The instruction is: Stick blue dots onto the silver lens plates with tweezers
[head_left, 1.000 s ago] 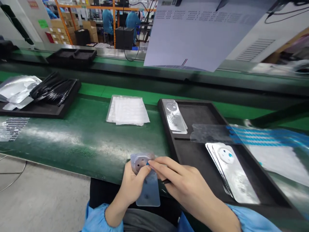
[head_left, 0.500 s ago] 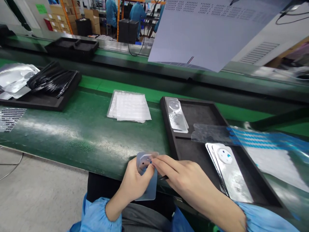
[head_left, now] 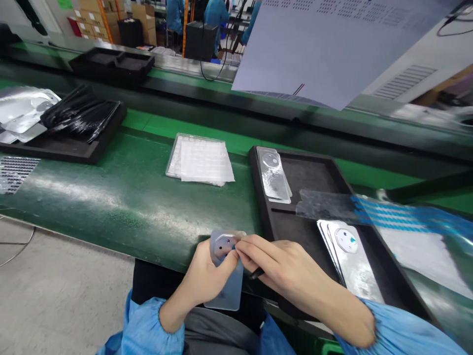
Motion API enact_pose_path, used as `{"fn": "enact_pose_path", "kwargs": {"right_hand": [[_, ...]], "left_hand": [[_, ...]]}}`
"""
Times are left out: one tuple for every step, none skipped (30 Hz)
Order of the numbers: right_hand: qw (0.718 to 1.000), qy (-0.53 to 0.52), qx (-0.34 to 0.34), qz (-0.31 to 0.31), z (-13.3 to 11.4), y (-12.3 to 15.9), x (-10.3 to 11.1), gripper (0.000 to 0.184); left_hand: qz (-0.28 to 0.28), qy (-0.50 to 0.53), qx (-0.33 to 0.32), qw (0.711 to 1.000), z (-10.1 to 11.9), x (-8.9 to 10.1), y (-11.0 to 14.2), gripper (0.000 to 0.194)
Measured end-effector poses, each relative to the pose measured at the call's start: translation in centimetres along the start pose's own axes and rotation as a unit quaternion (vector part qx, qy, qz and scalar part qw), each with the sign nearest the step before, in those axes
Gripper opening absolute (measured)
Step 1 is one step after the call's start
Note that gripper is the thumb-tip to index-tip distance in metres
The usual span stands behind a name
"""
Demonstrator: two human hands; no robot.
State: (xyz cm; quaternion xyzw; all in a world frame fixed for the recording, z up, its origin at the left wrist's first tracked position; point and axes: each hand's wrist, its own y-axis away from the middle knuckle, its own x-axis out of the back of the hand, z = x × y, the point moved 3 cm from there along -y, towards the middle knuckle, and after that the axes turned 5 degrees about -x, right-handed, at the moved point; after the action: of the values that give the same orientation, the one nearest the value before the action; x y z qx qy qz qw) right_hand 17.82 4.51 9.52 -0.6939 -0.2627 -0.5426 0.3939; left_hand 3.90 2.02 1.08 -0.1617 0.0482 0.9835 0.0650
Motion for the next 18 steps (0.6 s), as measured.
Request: {"fn": "enact_pose_path", "kwargs": {"right_hand": [[1.0,-0.006,0.004,0.005,0.15,0.03,0.04,0.031],[1.0,-0.012,0.008,0.009,0.31,0.06,0.08,0.029],[1.0,-0.014,0.014,0.015,0.45,0.09,0.15,0.028],[0.999,-0.016,0.022,0.019,0.57,0.12,0.24,0.028],[0.999,-0.019,0.031,0.021,0.66,0.13,0.33,0.029],[0.999,-0.024,0.04,0.023,0.71,0.15,0.42,0.031],[0.998,-0.028,0.047,0.022,0.72,0.16,0.48,0.032],[0.998,-0.033,0.049,0.021,0.71,0.18,0.52,0.033],[0.998,-0.038,0.042,0.021,0.69,0.2,0.52,0.032],[0.999,-0.041,0.028,0.021,0.66,0.23,0.47,0.03],[0.999,-0.046,0.008,0.022,0.62,0.26,0.39,0.028],[0.998,-0.056,-0.019,0.02,0.6,0.29,0.25,0.026],[0.996,-0.074,-0.048,0.017,0.59,0.32,0.09,0.024],[0.992,-0.094,-0.079,0.015,0.61,0.33,-0.06,0.022],[0.987,-0.114,-0.11,0.018,0.66,0.32,-0.19,0.019],[0.981,-0.128,-0.141,0.025,0.76,0.3,-0.27,0.014],[0.976,-0.134,-0.17,0.036,0.89,0.27,-0.3,0.01],[0.971,-0.132,-0.193,0.049,1.03,0.23,-0.29,0.008]], "left_hand": [[-0.002,0.005,0.002,1.0,0.1,0.0,-0.06,0.016],[-0.004,0.009,0.003,1.0,0.2,0.0,-0.12,0.016],[-0.006,0.012,0.004,1.0,0.3,0.01,-0.18,0.015],[-0.007,0.015,0.005,1.0,0.38,0.02,-0.22,0.014],[-0.009,0.016,0.008,1.0,0.43,0.03,-0.24,0.014],[-0.011,0.017,0.011,1.0,0.45,0.04,-0.25,0.015],[-0.011,0.017,0.014,1.0,0.43,0.04,-0.23,0.015],[-0.012,0.017,0.016,1.0,0.4,0.04,-0.2,0.016],[-0.014,0.016,0.015,1.0,0.35,0.02,-0.16,0.017],[-0.016,0.015,0.012,1.0,0.29,0.0,-0.12,0.018],[-0.018,0.013,0.008,1.0,0.24,-0.03,-0.08,0.019],[-0.02,0.012,0.002,1.0,0.19,-0.05,-0.05,0.019],[-0.02,0.009,-0.003,1.0,0.15,-0.07,-0.02,0.02],[-0.02,0.006,-0.007,1.0,0.13,-0.08,0.0,0.02],[-0.019,0.003,-0.008,1.0,0.13,-0.09,0.01,0.019],[-0.019,0.0,-0.007,1.0,0.14,-0.1,0.02,0.018],[-0.017,-0.005,-0.005,1.0,0.17,-0.11,0.03,0.017],[-0.015,-0.012,-0.003,1.0,0.22,-0.11,0.05,0.015]]}}
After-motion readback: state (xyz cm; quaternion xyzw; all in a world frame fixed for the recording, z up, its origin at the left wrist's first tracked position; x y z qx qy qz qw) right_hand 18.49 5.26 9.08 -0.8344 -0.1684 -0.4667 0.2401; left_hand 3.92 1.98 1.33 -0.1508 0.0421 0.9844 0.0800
